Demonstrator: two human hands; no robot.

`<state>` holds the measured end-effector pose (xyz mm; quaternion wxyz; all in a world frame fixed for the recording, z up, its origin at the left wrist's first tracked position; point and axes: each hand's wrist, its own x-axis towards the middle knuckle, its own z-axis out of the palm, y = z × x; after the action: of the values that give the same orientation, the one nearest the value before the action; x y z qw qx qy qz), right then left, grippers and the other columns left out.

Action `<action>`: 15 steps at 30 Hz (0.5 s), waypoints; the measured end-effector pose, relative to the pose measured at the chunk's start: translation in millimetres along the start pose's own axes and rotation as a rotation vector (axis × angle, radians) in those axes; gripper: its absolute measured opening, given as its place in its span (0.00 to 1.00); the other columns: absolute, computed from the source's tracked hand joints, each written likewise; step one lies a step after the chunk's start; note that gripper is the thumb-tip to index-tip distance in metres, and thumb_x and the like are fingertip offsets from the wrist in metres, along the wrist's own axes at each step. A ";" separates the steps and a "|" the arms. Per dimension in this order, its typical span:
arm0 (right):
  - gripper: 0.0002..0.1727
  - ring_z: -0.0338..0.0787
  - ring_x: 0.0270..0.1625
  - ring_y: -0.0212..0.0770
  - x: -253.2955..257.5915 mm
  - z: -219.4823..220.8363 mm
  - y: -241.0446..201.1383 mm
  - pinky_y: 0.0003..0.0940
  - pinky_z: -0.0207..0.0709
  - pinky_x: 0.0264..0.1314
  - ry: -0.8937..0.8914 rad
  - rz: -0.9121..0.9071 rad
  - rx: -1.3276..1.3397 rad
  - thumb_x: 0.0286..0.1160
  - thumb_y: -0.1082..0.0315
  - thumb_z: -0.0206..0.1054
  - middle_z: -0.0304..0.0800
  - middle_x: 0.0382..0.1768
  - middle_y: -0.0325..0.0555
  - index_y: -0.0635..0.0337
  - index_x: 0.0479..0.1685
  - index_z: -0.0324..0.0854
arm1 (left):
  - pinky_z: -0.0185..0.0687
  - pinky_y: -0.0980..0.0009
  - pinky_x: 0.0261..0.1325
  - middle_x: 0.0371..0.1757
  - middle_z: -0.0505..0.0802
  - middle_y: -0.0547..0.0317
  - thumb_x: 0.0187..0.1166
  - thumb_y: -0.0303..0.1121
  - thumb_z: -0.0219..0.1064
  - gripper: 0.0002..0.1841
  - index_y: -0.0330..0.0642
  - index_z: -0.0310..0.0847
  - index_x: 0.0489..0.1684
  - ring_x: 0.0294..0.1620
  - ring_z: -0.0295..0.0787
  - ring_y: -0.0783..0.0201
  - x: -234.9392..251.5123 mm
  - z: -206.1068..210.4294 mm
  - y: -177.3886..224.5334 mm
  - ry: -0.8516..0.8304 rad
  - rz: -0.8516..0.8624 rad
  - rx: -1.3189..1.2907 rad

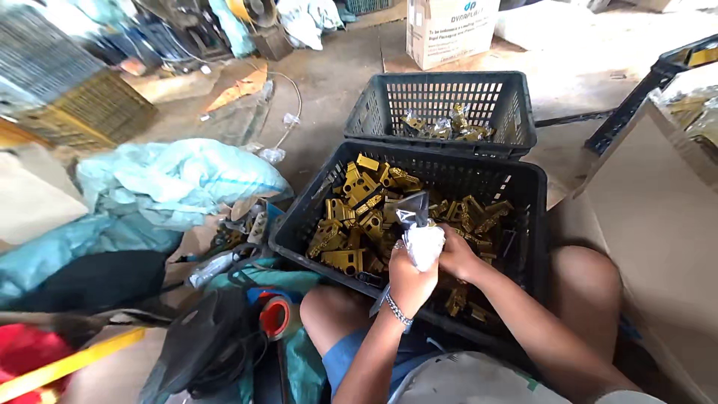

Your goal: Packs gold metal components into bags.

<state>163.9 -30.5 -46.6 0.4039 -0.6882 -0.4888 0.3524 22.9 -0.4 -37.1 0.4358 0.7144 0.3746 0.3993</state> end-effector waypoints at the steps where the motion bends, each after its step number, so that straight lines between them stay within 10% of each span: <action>1: 0.45 0.75 0.77 0.59 4.1 -2.9 -1.8 0.47 0.69 0.80 -0.018 0.027 0.034 0.60 0.64 0.76 0.72 0.74 0.73 0.75 0.80 0.62 | 0.84 0.65 0.66 0.48 0.94 0.40 0.67 0.34 0.77 0.21 0.22 0.86 0.51 0.55 0.92 0.60 0.1 1.1 -4.8 0.019 0.067 0.051; 4: 0.55 0.78 0.78 0.45 -1.1 -18.0 -17.4 0.36 0.73 0.80 -0.132 0.071 0.207 0.54 0.67 0.84 0.74 0.78 0.61 0.67 0.88 0.57 | 0.88 0.66 0.58 0.42 0.94 0.42 0.62 0.39 0.82 0.25 0.22 0.86 0.46 0.46 0.93 0.63 9.6 -3.2 -19.3 0.213 0.167 0.105; 7: 0.35 0.82 0.74 0.41 -11.6 -25.2 -21.5 0.36 0.75 0.78 0.039 -0.095 0.153 0.69 0.59 0.78 0.83 0.73 0.55 0.62 0.77 0.77 | 0.87 0.77 0.54 0.39 0.95 0.47 0.69 0.30 0.78 0.19 0.19 0.84 0.46 0.43 0.92 0.75 11.0 -5.1 -10.7 0.324 0.123 0.040; 11: 0.22 0.82 0.65 0.71 -6.2 -34.9 -13.9 0.77 0.68 0.62 0.048 -0.279 -0.276 0.61 0.68 0.77 0.87 0.58 0.67 0.62 0.59 0.89 | 0.90 0.73 0.48 0.36 0.96 0.49 0.68 0.27 0.75 0.13 0.22 0.87 0.41 0.37 0.94 0.70 -12.3 8.7 17.5 -0.008 0.238 -0.102; 15: 0.14 0.89 0.57 0.61 2.9 -91.3 -29.7 0.60 0.77 0.67 -0.356 -0.184 -0.493 0.69 0.72 0.75 0.91 0.52 0.64 0.68 0.52 0.90 | 0.91 0.67 0.52 0.54 0.93 0.54 0.77 0.23 0.55 0.21 0.23 0.68 0.68 0.44 0.93 0.67 -5.6 -39.2 18.0 -0.185 -0.119 -0.501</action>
<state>233.6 -41.2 18.7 0.1631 -0.6459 -0.6827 0.3001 -11.2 1.2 -10.1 0.6540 0.5944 0.2642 0.3863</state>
